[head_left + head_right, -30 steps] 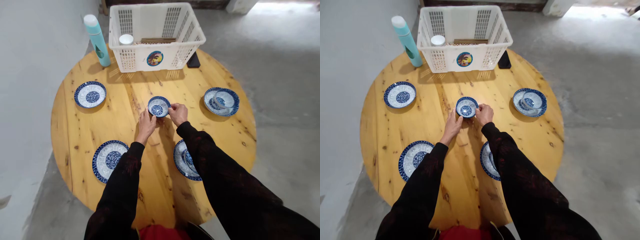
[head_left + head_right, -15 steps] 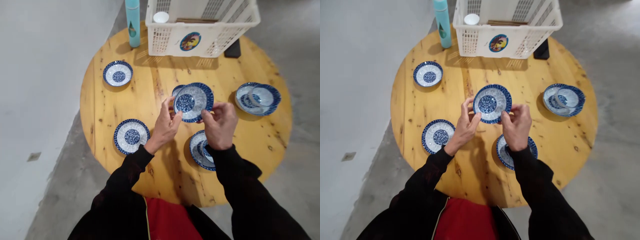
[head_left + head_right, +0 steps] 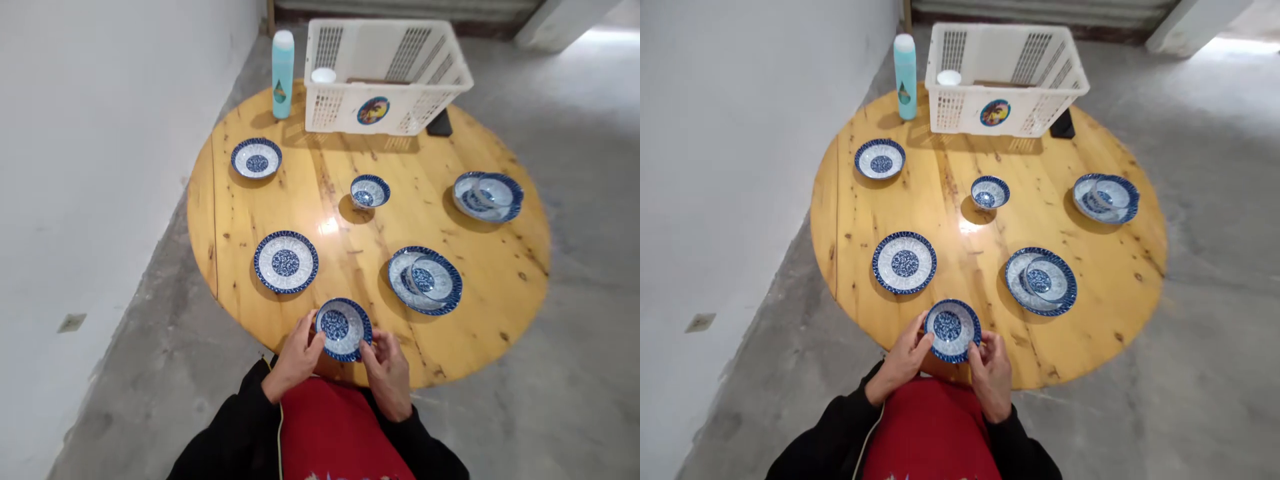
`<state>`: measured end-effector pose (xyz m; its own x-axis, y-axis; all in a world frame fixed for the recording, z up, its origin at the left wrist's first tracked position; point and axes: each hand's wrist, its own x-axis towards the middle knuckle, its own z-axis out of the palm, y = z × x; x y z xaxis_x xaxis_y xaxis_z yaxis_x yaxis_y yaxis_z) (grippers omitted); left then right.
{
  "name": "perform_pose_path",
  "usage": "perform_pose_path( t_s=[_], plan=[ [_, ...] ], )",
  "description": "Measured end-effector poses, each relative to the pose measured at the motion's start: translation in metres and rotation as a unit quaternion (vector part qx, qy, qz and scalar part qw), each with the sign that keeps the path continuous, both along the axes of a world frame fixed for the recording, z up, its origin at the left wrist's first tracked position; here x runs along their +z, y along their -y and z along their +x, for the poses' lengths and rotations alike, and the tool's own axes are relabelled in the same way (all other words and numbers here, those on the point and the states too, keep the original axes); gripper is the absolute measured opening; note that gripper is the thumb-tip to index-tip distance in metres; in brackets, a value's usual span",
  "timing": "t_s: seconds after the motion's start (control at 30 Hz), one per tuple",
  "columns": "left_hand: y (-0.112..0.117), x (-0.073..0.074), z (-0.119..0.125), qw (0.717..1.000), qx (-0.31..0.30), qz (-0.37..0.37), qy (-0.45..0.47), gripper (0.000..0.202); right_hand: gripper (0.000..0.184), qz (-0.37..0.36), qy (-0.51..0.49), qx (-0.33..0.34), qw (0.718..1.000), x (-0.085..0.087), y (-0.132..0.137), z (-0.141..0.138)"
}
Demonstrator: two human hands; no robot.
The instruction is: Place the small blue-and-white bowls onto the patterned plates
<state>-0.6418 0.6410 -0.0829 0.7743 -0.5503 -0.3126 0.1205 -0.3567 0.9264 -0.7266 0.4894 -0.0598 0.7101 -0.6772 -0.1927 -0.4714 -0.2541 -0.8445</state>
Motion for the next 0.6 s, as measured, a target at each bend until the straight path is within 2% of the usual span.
perform_pose_path(
  t_s=[0.13, 0.27, 0.33, 0.47, 0.6],
  plan=[
    [-0.015, 0.010, -0.010, 0.999, 0.043, -0.005, 0.011, 0.044, 0.032, 0.034, 0.051, 0.005, 0.998, -0.001, -0.011, -0.009],
    [-0.023, 0.028, -0.019, 0.994, 0.109, 0.000, 0.030, 0.031, 0.029, 0.016, 0.094, 0.079, 0.992, 0.015, -0.013, -0.009],
    [-0.026, 0.037, -0.028, 0.990, 0.142, -0.001, 0.024, 0.028, 0.025, -0.020, 0.129, 0.109, 0.985, 0.033, -0.013, -0.014],
    [-0.029, 0.046, -0.051, 0.979, 0.204, 0.000, 0.003, 0.029, 0.021, -0.087, 0.209, 0.142, 0.964, 0.082, -0.010, -0.041],
    [-0.026, 0.044, -0.073, 0.972, 0.236, 0.001, -0.022, 0.031, 0.037, -0.110, 0.288, 0.221, 0.925, 0.123, -0.006, -0.078]
  ],
)
